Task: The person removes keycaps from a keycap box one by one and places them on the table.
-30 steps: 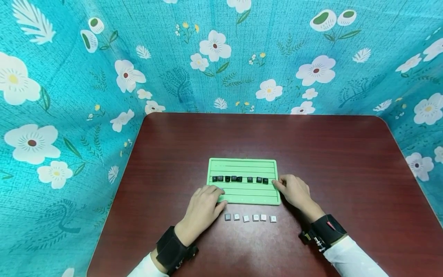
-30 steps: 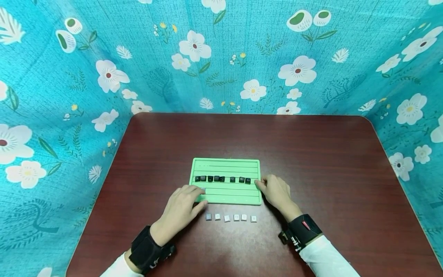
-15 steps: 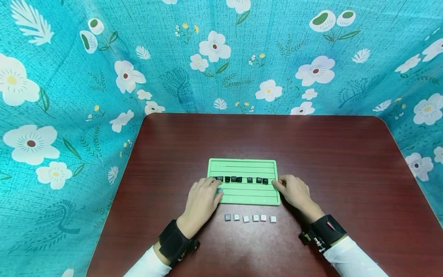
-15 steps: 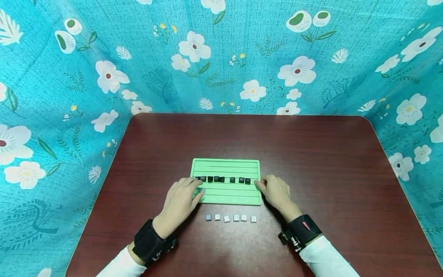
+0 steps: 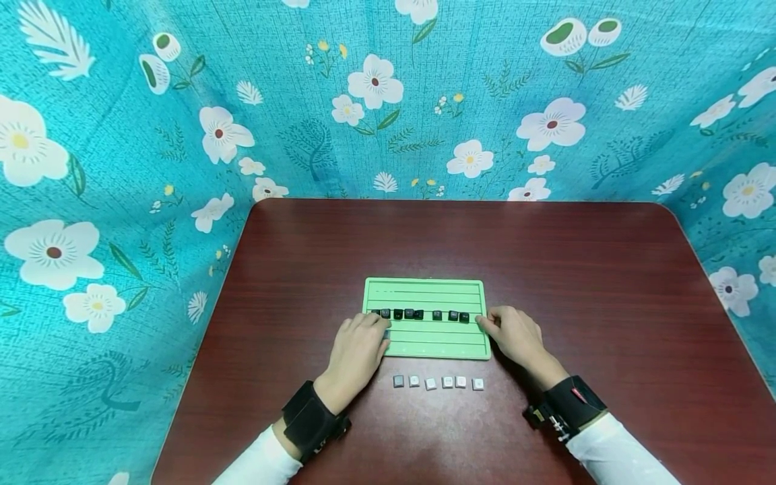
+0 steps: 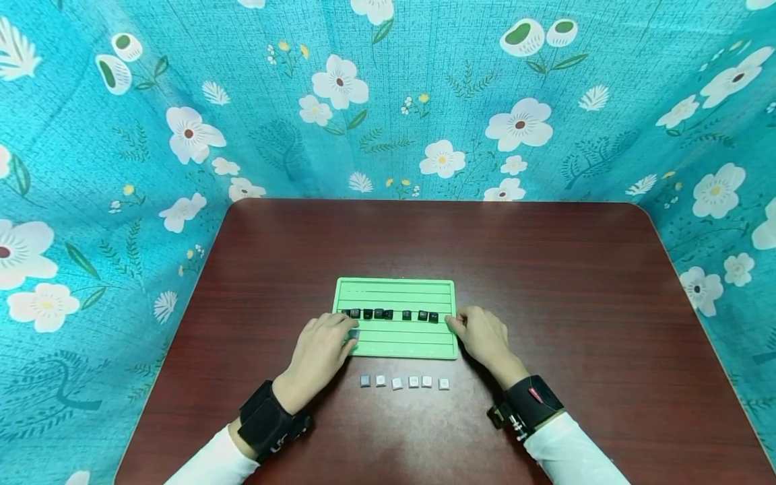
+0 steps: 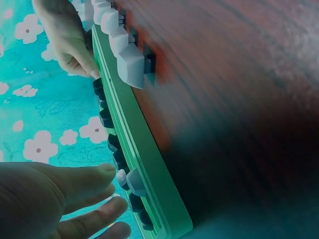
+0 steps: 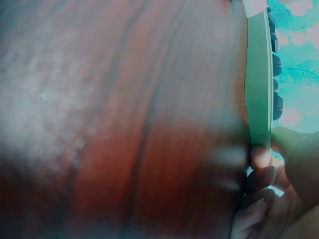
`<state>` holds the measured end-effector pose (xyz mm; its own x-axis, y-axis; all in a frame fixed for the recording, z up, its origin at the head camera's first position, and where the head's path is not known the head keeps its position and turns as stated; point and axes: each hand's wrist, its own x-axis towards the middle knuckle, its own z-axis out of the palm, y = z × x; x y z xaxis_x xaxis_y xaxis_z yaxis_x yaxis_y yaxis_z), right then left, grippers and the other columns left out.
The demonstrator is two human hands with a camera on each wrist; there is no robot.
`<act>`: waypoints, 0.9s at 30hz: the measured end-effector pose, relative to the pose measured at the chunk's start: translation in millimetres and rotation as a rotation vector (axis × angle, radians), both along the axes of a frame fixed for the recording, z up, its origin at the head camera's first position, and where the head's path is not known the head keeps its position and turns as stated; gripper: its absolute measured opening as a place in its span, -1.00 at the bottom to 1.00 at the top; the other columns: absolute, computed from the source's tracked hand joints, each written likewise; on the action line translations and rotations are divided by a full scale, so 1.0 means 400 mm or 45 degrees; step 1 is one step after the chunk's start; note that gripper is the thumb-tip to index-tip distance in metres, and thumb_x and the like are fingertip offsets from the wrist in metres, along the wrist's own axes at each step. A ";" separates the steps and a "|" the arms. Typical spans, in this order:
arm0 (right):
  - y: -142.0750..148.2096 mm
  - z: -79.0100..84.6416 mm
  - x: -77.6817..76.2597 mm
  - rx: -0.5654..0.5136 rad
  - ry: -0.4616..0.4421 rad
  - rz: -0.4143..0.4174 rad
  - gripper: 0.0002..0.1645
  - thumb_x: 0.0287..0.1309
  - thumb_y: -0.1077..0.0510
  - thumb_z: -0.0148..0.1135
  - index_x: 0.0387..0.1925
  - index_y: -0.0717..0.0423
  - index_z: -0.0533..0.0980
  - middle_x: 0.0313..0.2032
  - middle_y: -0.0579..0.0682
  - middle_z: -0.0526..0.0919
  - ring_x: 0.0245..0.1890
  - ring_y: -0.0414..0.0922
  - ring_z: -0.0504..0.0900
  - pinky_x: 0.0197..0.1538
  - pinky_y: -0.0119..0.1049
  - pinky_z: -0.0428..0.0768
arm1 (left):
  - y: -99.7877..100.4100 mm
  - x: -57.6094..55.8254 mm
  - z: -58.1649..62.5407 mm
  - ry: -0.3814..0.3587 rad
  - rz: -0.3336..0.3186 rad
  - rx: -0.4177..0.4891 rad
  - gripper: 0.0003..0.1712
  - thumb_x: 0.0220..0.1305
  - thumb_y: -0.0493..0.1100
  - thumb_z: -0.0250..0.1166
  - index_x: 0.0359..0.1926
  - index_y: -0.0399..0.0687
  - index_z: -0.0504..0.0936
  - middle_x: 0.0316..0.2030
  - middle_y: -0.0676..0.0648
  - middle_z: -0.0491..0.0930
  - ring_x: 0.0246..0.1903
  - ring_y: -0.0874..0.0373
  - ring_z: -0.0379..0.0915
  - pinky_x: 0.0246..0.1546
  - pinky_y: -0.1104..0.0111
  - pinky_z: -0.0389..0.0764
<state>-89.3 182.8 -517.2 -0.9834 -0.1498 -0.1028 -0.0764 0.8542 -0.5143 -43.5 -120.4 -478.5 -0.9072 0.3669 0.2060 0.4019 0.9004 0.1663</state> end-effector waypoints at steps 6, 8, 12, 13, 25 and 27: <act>0.001 0.000 0.000 -0.005 0.004 0.003 -0.49 0.20 -0.20 0.07 -0.75 -0.08 0.26 -0.81 -0.20 0.13 -0.78 -0.18 0.12 -0.68 -0.32 -0.01 | -0.002 -0.004 -0.009 0.001 -0.006 -0.016 -0.69 0.07 -0.12 0.34 -0.11 -0.03 0.66 -0.19 -0.02 0.62 -0.21 0.08 0.50 -0.32 0.28 0.43; 0.001 0.000 0.000 -0.007 0.002 0.003 -0.49 0.20 -0.20 0.07 -0.75 -0.08 0.25 -0.81 -0.20 0.13 -0.78 -0.18 0.11 -0.68 -0.32 -0.01 | -0.003 -0.005 -0.012 0.005 -0.008 -0.017 -0.70 0.07 -0.13 0.34 -0.12 -0.03 0.66 -0.21 -0.02 0.62 -0.23 0.08 0.50 -0.33 0.28 0.43; 0.001 -0.001 -0.001 0.001 -0.005 -0.001 -0.48 0.20 -0.20 0.07 -0.75 -0.08 0.25 -0.81 -0.20 0.13 -0.78 -0.18 0.12 -0.69 -0.31 -0.01 | -0.003 -0.006 -0.017 0.000 -0.014 -0.023 -0.73 0.08 -0.13 0.33 -0.15 -0.04 0.66 -0.23 -0.02 0.62 -0.26 0.08 0.49 -0.35 0.28 0.41; 0.000 -0.001 -0.001 0.003 -0.005 -0.003 -0.48 0.20 -0.20 0.07 -0.75 -0.08 0.25 -0.81 -0.20 0.13 -0.78 -0.18 0.12 -0.69 -0.31 0.00 | -0.003 -0.007 -0.019 -0.002 -0.015 -0.021 -0.73 0.08 -0.13 0.32 -0.15 -0.05 0.66 -0.23 -0.02 0.62 -0.26 0.07 0.49 -0.36 0.27 0.41; 0.000 -0.004 -0.002 0.006 -0.014 -0.006 -0.48 0.19 -0.21 0.07 -0.75 -0.08 0.26 -0.81 -0.20 0.13 -0.78 -0.18 0.14 -0.68 -0.30 0.02 | 0.001 -0.009 -0.022 -0.039 -0.002 -0.050 -0.75 0.06 -0.13 0.35 -0.18 -0.04 0.66 -0.26 -0.01 0.60 -0.28 0.08 0.49 -0.36 0.28 0.39; 0.000 -0.005 -0.002 0.004 -0.014 -0.005 -0.48 0.19 -0.21 0.07 -0.75 -0.08 0.26 -0.81 -0.20 0.13 -0.78 -0.18 0.13 -0.68 -0.30 0.02 | 0.001 -0.010 -0.024 -0.035 0.000 -0.050 -0.78 0.07 -0.13 0.34 -0.21 -0.03 0.66 -0.29 0.00 0.59 -0.30 0.09 0.47 -0.37 0.29 0.38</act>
